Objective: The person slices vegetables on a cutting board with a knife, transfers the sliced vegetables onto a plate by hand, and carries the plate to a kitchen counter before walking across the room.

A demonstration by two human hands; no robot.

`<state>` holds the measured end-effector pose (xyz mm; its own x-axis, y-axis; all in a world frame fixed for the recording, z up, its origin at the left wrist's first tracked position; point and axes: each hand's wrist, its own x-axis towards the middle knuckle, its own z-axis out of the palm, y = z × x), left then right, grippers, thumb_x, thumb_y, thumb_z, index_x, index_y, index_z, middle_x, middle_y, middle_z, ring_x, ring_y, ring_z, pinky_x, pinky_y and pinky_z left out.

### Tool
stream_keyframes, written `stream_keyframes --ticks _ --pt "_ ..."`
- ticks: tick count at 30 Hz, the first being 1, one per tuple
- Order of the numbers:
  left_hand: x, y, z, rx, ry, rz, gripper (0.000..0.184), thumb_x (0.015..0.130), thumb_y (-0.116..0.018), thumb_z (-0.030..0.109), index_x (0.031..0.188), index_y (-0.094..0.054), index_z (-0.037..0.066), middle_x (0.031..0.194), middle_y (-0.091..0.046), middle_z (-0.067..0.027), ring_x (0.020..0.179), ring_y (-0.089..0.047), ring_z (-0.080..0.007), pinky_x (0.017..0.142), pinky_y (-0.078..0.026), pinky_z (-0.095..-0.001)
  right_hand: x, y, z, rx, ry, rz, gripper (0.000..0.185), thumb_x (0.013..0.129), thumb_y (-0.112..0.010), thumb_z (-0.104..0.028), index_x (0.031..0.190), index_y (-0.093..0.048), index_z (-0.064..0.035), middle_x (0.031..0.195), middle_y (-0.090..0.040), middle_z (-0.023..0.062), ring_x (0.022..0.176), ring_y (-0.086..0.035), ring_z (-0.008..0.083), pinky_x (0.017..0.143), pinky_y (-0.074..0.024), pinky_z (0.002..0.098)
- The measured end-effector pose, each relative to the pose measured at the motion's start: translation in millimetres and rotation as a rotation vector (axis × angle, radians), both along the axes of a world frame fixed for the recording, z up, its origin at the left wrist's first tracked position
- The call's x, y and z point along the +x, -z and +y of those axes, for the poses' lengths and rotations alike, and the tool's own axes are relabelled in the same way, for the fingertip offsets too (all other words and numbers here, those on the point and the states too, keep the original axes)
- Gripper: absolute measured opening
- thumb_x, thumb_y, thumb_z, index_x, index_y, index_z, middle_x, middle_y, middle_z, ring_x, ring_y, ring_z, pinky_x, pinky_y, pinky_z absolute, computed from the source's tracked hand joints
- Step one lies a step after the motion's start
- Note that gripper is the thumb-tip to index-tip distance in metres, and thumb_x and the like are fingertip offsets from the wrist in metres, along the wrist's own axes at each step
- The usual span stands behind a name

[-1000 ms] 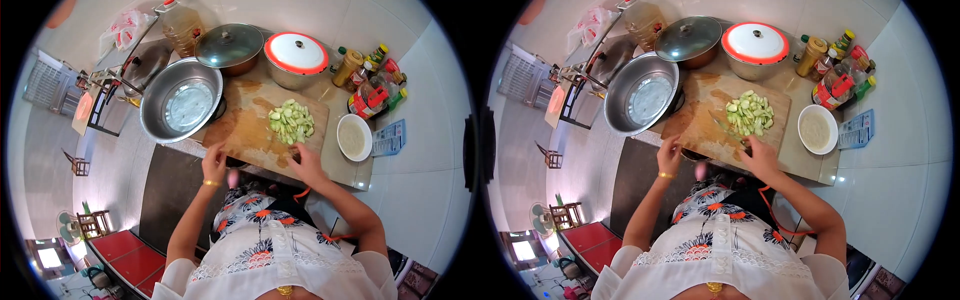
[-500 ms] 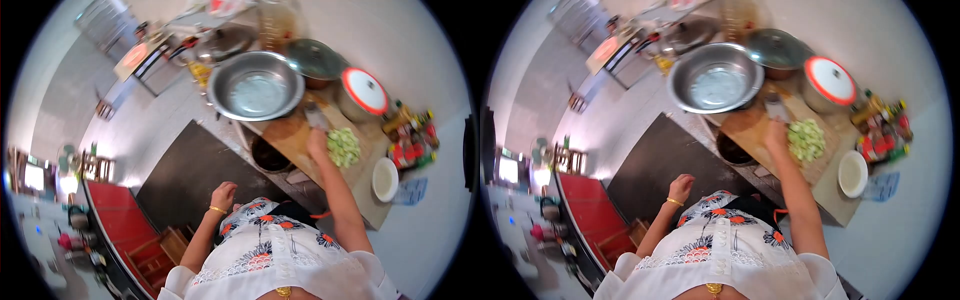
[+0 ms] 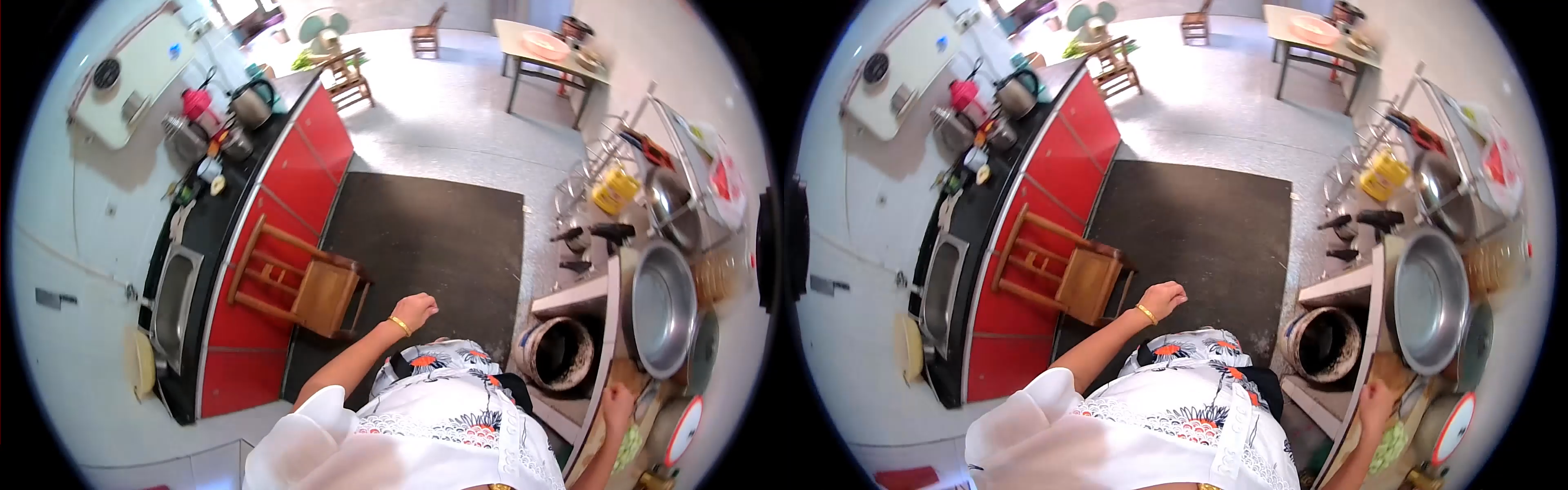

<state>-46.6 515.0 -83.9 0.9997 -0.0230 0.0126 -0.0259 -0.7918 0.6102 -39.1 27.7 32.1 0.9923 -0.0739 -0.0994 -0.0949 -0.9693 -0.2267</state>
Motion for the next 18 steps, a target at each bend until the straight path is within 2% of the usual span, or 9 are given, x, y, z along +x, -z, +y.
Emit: stream_keyframes --ticks 2,4,6,9,13,15,18 --pt "-11 4 13 0.039 -0.077 0.080 0.013 0.072 -0.056 0.017 0.080 -0.057 0.007 0.085 -0.055 -0.0081 0.077 -0.054 -0.0264 0.068 -0.044 -0.0340 22 -6 55 0.200 -0.178 0.105 0.013 0.068 -0.055 -0.014 0.065 -0.053 -0.0012 0.060 -0.054 0.0148 0.058 -0.055 0.0299 0.054 -0.0416 0.0375" --pt "-23 7 21 -0.019 -0.182 0.057 0.018 0.072 -0.057 0.017 0.086 -0.056 0.006 0.090 -0.054 -0.0102 0.082 -0.053 -0.0272 0.072 -0.043 -0.0340 53 -6 106 0.296 -0.399 0.214 0.013 0.067 -0.057 -0.015 0.068 -0.053 -0.0020 0.060 -0.054 0.0150 0.059 -0.055 0.0299 0.054 -0.0416 0.0377" --pt "-39 8 30 -0.067 -0.283 0.030 0.024 0.071 -0.058 0.017 0.092 -0.055 0.006 0.095 -0.053 -0.0123 0.087 -0.052 -0.0281 0.076 -0.043 -0.0340 83 -7 159 0.207 -0.593 0.205 0.014 0.068 -0.057 -0.015 0.072 -0.053 -0.0028 0.063 -0.055 0.0153 0.062 -0.055 0.0315 0.057 -0.0420 0.0388" --pt "-63 12 40 0.066 -0.375 0.232 0.039 0.070 -0.059 0.016 0.107 -0.049 0.005 0.113 -0.044 -0.0158 0.102 -0.044 -0.0309 0.086 -0.037 -0.0346 124 -6 224 0.120 -0.849 0.115 0.015 0.070 -0.056 -0.016 0.079 -0.052 -0.0038 0.069 -0.056 0.0153 0.068 -0.054 0.0325 0.061 -0.0418 0.0401" --pt "-95 26 52 -0.007 -0.521 0.304 0.038 0.070 -0.059 0.018 0.106 -0.050 0.006 0.111 -0.046 -0.0154 0.101 -0.045 -0.0305 0.085 -0.037 -0.0347 163 -22 297 0.162 -1.045 0.177 0.018 0.072 -0.055 -0.018 0.082 -0.051 -0.0037 0.073 -0.057 0.0148 0.071 -0.055 0.0316 0.063 -0.0427 0.0392" --pt "-102 28 55 -0.059 -0.620 0.448 0.036 0.071 -0.058 0.019 0.103 -0.052 0.007 0.106 -0.050 -0.0136 0.099 -0.047 -0.0296 0.085 -0.038 -0.0354 185 -15 320 0.168 -1.116 0.155 0.018 0.072 -0.055 -0.019 0.082 -0.051 -0.0039 0.073 -0.057 0.0145 0.072 -0.055 0.0312 0.063 -0.0431 0.0389" --pt "-107 36 52 -0.050 -0.715 0.492 0.034 0.070 -0.058 0.021 0.102 -0.054 0.007 0.102 -0.053 -0.0135 0.097 -0.048 -0.0292 0.085 -0.038 -0.0349 221 -9 349 0.047 -1.256 0.153 0.020 0.072 -0.055 -0.020 0.082 -0.051 -0.0041 0.073 -0.058 0.0137 0.072 -0.056 0.0309 0.063 -0.0436 0.0389"
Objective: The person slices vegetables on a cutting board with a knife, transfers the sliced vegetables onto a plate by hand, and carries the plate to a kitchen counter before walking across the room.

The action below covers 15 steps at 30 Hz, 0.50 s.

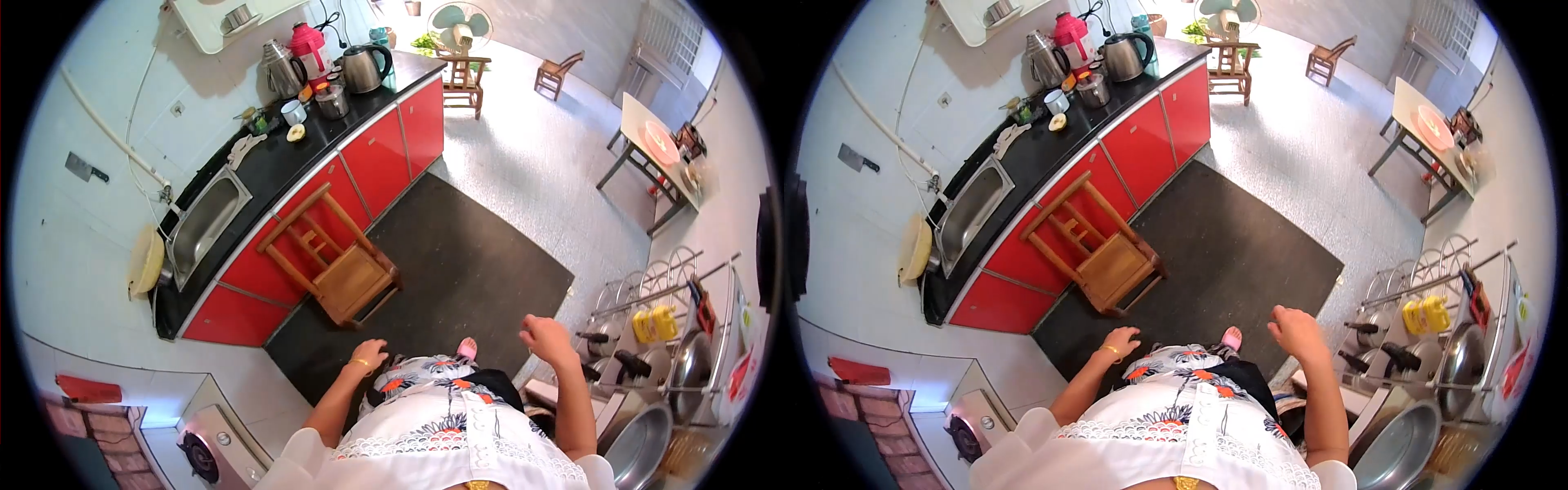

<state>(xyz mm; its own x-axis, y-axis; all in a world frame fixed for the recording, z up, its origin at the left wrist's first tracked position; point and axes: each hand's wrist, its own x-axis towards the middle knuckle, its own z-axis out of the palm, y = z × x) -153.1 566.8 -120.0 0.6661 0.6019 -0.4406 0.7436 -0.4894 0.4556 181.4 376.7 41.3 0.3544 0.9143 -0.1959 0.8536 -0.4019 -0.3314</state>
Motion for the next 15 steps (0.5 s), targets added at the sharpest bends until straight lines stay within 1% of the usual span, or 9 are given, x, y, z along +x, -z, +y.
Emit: stream_keyframes --ticks 3,5,9,11,12,14,15 --pt "4 15 -3 -0.037 -0.128 0.064 0.033 0.070 -0.059 0.021 0.100 -0.055 0.008 0.099 -0.055 -0.0140 0.094 -0.050 -0.0294 0.083 -0.039 -0.0346 30 -1 30 -0.040 -0.100 0.041 0.021 0.072 -0.055 -0.022 0.082 -0.052 -0.0043 0.073 -0.058 0.0134 0.071 -0.056 0.0309 0.062 -0.0439 0.0395" --pt "6 22 -9 -0.107 -0.249 0.122 0.031 0.070 -0.059 0.022 0.098 -0.056 0.008 0.096 -0.057 -0.0144 0.091 -0.053 -0.0289 0.081 -0.041 -0.0347 48 4 49 0.016 -0.161 0.019 0.017 0.071 -0.053 -0.020 0.079 -0.052 -0.0052 0.071 -0.058 0.0127 0.070 -0.055 0.0303 0.062 -0.0433 0.0387" --pt "11 23 -26 -0.093 -0.400 0.133 0.030 0.069 -0.060 0.022 0.095 -0.058 0.007 0.094 -0.058 -0.0141 0.088 -0.054 -0.0287 0.078 -0.043 -0.0346 72 12 91 -0.025 -0.295 0.122 0.017 0.071 -0.053 -0.020 0.081 -0.053 -0.0056 0.072 -0.058 0.0123 0.070 -0.056 0.0301 0.062 -0.0435 0.0390" --pt "6 37 -39 -0.132 -0.509 0.077 0.030 0.068 -0.060 0.022 0.094 -0.058 0.007 0.089 -0.060 -0.0115 0.082 -0.057 -0.0252 0.074 -0.045 -0.0323 77 19 115 -0.057 -0.416 0.146 0.018 0.072 -0.053 -0.021 0.079 -0.053 -0.0049 0.070 -0.058 0.0133 0.070 -0.056 0.0305 0.062 -0.0442 0.0396" --pt "2 42 -44 -0.131 -0.528 0.075 0.030 0.068 -0.060 0.022 0.094 -0.058 0.007 0.089 -0.060 -0.0115 0.082 -0.057 -0.0252 0.074 -0.045 -0.0323 78 19 128 -0.056 -0.435 0.146 0.018 0.072 -0.053 -0.021 0.079 -0.053 -0.0049 0.070 -0.058 0.0133 0.070 -0.056 0.0305 0.062 -0.0442 0.0396" --pt "-8 52 -57 -0.156 -0.620 0.094 0.028 0.068 -0.060 0.023 0.091 -0.059 0.007 0.091 -0.059 -0.0129 0.087 -0.055 -0.0274 0.076 -0.044 -0.0336 78 17 158 -0.056 -0.548 0.284 0.017 0.073 -0.052 -0.021 0.079 -0.053 -0.0053 0.071 -0.058 0.0133 0.071 -0.056 0.0306 0.063 -0.0445 0.0392" --pt "-13 55 -63 -0.155 -0.639 0.093 0.028 0.068 -0.060 0.023 0.091 -0.059 0.007 0.091 -0.059 -0.0129 0.087 -0.055 -0.0274 0.076 -0.044 -0.0336 78 19 174 -0.056 -0.567 0.284 0.017 0.073 -0.052 -0.021 0.079 -0.053 -0.0053 0.071 -0.058 0.0133 0.071 -0.056 0.0306 0.063 -0.0445 0.0392"
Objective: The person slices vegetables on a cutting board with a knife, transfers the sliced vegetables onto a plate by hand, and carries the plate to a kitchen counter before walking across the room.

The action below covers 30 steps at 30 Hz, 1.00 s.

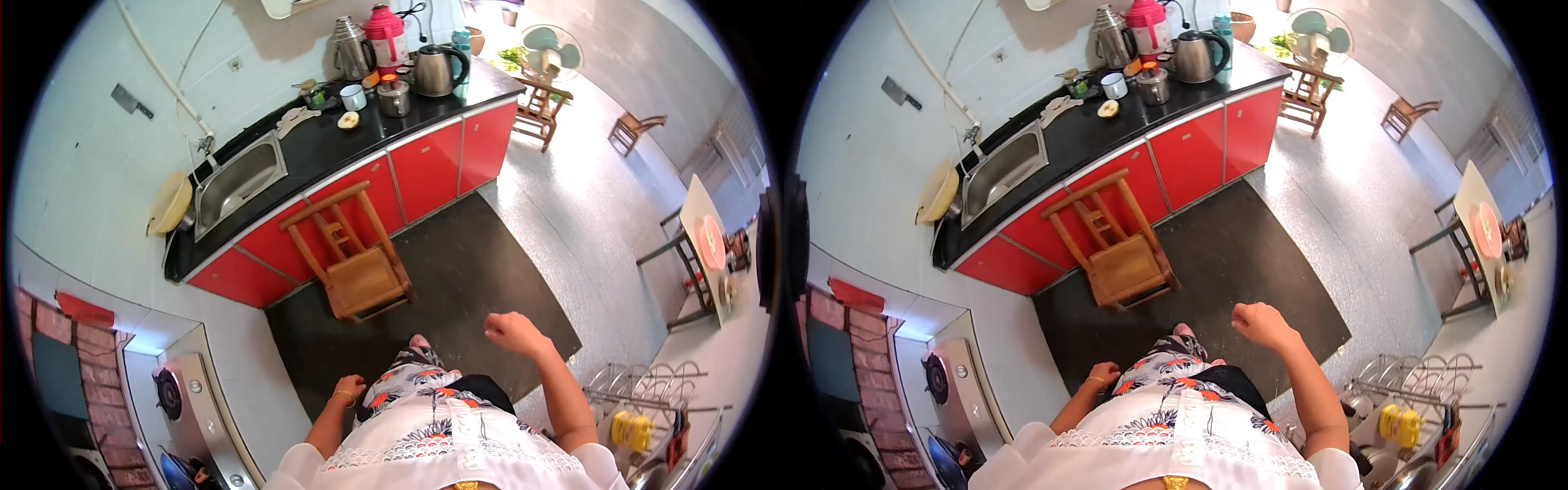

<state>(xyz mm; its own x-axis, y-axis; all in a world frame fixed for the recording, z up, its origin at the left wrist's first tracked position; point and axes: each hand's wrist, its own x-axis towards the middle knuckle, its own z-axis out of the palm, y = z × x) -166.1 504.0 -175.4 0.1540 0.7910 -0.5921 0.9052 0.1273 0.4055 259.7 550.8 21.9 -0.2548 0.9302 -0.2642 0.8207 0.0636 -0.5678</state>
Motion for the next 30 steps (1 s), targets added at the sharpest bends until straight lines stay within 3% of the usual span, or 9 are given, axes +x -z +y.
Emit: stream_keyframes --ticks 7,9,11,14,18,21,26,28,30 --pt "-37 51 -23 -0.166 -0.339 0.093 0.026 0.067 -0.061 0.023 0.088 -0.061 0.008 0.088 -0.060 -0.0111 0.083 -0.057 -0.0252 0.075 -0.045 -0.0319 -13 22 126 0.031 -0.162 0.172 0.017 0.073 -0.052 -0.017 0.084 -0.054 -0.0042 0.072 -0.059 0.0132 0.070 -0.057 0.0285 0.062 -0.0450 0.0354" --pt "-25 38 -7 -0.194 -0.416 0.057 0.026 0.067 -0.062 0.023 0.088 -0.061 0.008 0.089 -0.060 -0.0108 0.083 -0.057 -0.0248 0.075 -0.045 -0.0314 -15 17 165 0.030 -0.178 0.327 0.020 0.075 -0.051 -0.015 0.091 -0.053 -0.0018 0.070 -0.058 0.0092 0.064 -0.056 0.0183 0.059 -0.0445 0.0294" --pt "-7 13 18 -0.272 -0.462 0.075 0.026 0.067 -0.062 0.022 0.089 -0.061 0.008 0.088 -0.060 -0.0108 0.083 -0.058 -0.0242 0.075 -0.045 -0.0311 -17 12 198 -0.278 -0.004 0.472 0.018 0.077 -0.049 -0.014 0.092 -0.053 -0.0033 0.069 -0.054 0.0015 0.058 -0.049 0.0080 0.050 -0.0414 0.0217" --pt "-12 62 45 -0.033 -0.416 -0.090 0.025 0.068 -0.061 0.022 0.089 -0.061 0.008 0.087 -0.061 -0.0095 0.080 -0.059 -0.0215 0.072 -0.046 -0.0301 -17 30 257 -0.481 0.159 0.726 0.018 0.075 -0.048 -0.008 0.091 -0.051 -0.0011 0.065 -0.052 0.0030 0.051 -0.047 0.0082 0.043 -0.0388 0.0203" --pt "35 -13 97 0.132 -0.565 -0.183 0.025 0.070 -0.060 0.018 0.093 -0.059 0.006 0.084 -0.061 -0.0098 0.076 -0.059 -0.0178 0.069 -0.046 -0.0281 -21 61 335 -0.594 0.340 0.928 0.016 0.076 -0.047 -0.006 0.091 -0.049 -0.0023 0.068 -0.053 0.0041 0.052 -0.049 0.0099 0.042 -0.0398 0.0217" --pt "37 2 93 0.166 -0.747 -0.357 0.028 0.069 -0.061 0.021 0.093 -0.058 0.008 0.080 -0.062 -0.0101 0.073 -0.060 -0.0172 0.068 -0.047 -0.0276 -31 84 396 -0.643 0.423 1.022 0.017 0.078 -0.046 -0.007 0.094 -0.047 -0.0032 0.073 -0.054 0.0053 0.056 -0.051 0.0129 0.047 -0.0418 0.0249" --pt "53 7 38 0.102 -0.801 -0.060 0.022 0.070 -0.058 0.020 0.088 -0.060 0.008 0.076 -0.061 -0.0091 0.069 -0.059 -0.0182 0.066 -0.047 -0.0278 -57 127 507 -0.565 0.635 1.046 0.021 0.079 -0.043 -0.007 0.100 -0.045 -0.0069 0.086 -0.054 0.0086 0.070 -0.055 0.0192 0.057 -0.0440 0.0331" --pt "54 25 -1 -0.004 -0.492 0.211 0.020 0.071 -0.058 0.021 0.085 -0.060 0.007 0.076 -0.061 -0.0075 0.071 -0.059 -0.0170 0.066 -0.047 -0.0279 -68 140 542 -0.535 0.691 1.039 0.021 0.079 -0.043 -0.007 0.100 -0.045 -0.0065 0.087 -0.053 0.0098 0.072 -0.055 0.0211 0.059 -0.0446 0.0347" --pt "67 80 -70 -0.209 -1.278 -0.233 0.021 0.070 -0.057 0.026 0.081 -0.060 0.008 0.077 -0.061 -0.0081 0.075 -0.059 -0.0187 0.066 -0.047 -0.0297 -80 149 572 -0.507 0.751 1.039 0.022 0.079 -0.043 -0.007 0.100 -0.045 -0.0061 0.088 -0.053 0.0110 0.075 -0.055 0.0231 0.062 -0.0451 0.0363"
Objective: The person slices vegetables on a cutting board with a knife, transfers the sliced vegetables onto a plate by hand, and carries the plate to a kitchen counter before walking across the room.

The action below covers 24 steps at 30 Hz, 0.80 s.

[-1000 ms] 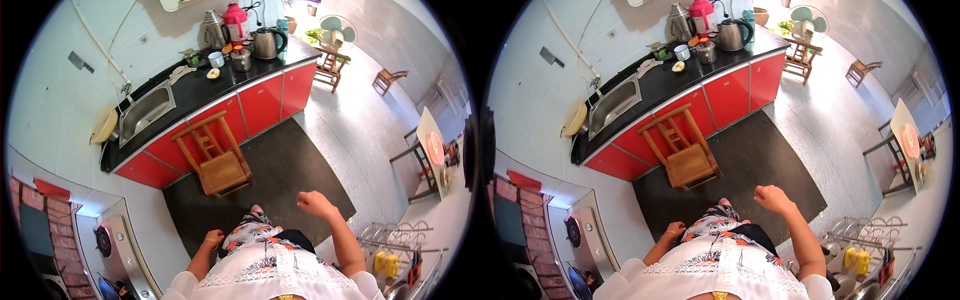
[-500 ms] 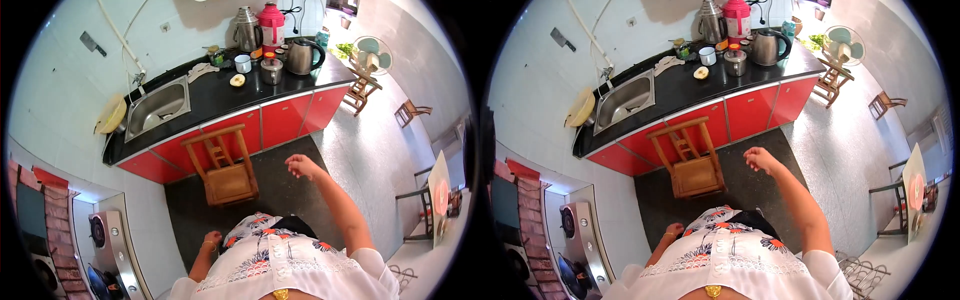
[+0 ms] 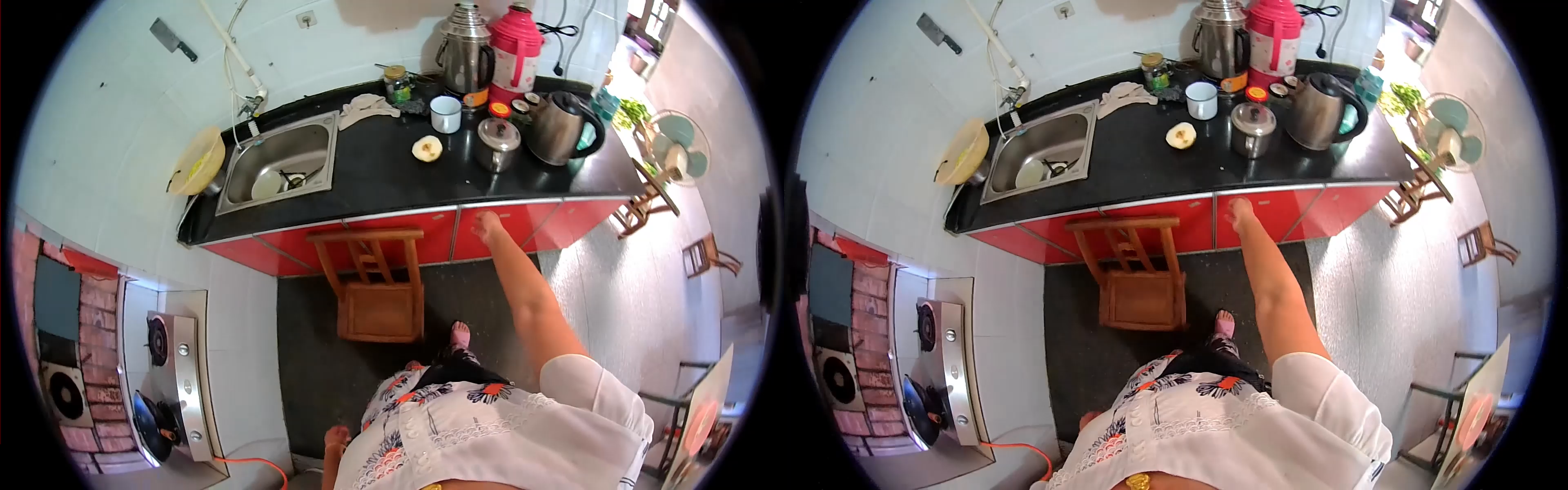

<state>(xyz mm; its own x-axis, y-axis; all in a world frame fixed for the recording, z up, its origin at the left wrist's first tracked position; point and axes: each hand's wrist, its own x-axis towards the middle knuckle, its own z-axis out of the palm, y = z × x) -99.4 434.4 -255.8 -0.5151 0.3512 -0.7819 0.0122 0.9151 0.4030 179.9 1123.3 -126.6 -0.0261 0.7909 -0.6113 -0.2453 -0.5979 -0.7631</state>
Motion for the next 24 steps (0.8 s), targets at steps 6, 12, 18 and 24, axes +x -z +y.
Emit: stream_keyframes --ticks 6,12,18,24 --pt "57 34 -29 -0.048 0.345 0.202 0.029 0.068 -0.057 0.038 0.086 -0.062 0.016 0.081 -0.061 -0.0076 0.079 -0.057 -0.0279 0.067 -0.046 -0.0339 -7 40 50 -0.199 0.264 0.425 0.026 0.065 -0.035 0.005 0.088 -0.046 -0.0009 0.086 -0.051 0.0133 0.077 -0.053 0.0268 0.068 -0.0452 0.0406" --pt "66 12 56 0.013 0.490 0.290 0.027 0.068 -0.059 0.033 0.088 -0.061 0.014 0.080 -0.061 -0.0097 0.076 -0.058 -0.0267 0.065 -0.046 -0.0328 2 46 31 -0.039 0.119 0.439 0.035 0.052 -0.033 0.010 0.080 -0.045 -0.0061 0.083 -0.051 0.0084 0.075 -0.053 0.0218 0.063 -0.0415 0.0348" --pt "23 -80 155 0.232 -0.039 -0.058 0.026 0.069 -0.060 0.025 0.089 -0.059 0.009 0.075 -0.061 -0.0083 0.068 -0.059 -0.0215 0.063 -0.047 -0.0297 25 53 -9 0.028 0.047 0.407 0.043 0.047 -0.035 0.008 0.085 -0.042 -0.0119 0.078 -0.050 0.0034 0.075 -0.052 0.0176 0.067 -0.0370 0.0324" --pt "-20 -111 180 0.091 0.556 0.270 0.024 0.069 -0.058 0.019 0.091 -0.059 0.008 0.077 -0.062 -0.0079 0.070 -0.060 -0.0203 0.064 -0.047 -0.0292 61 37 -68 0.063 0.046 0.231 0.016 0.065 -0.047 -0.008 0.081 -0.044 -0.0131 0.069 -0.048 0.0011 0.062 -0.049 0.0123 0.060 -0.0375 0.0278"
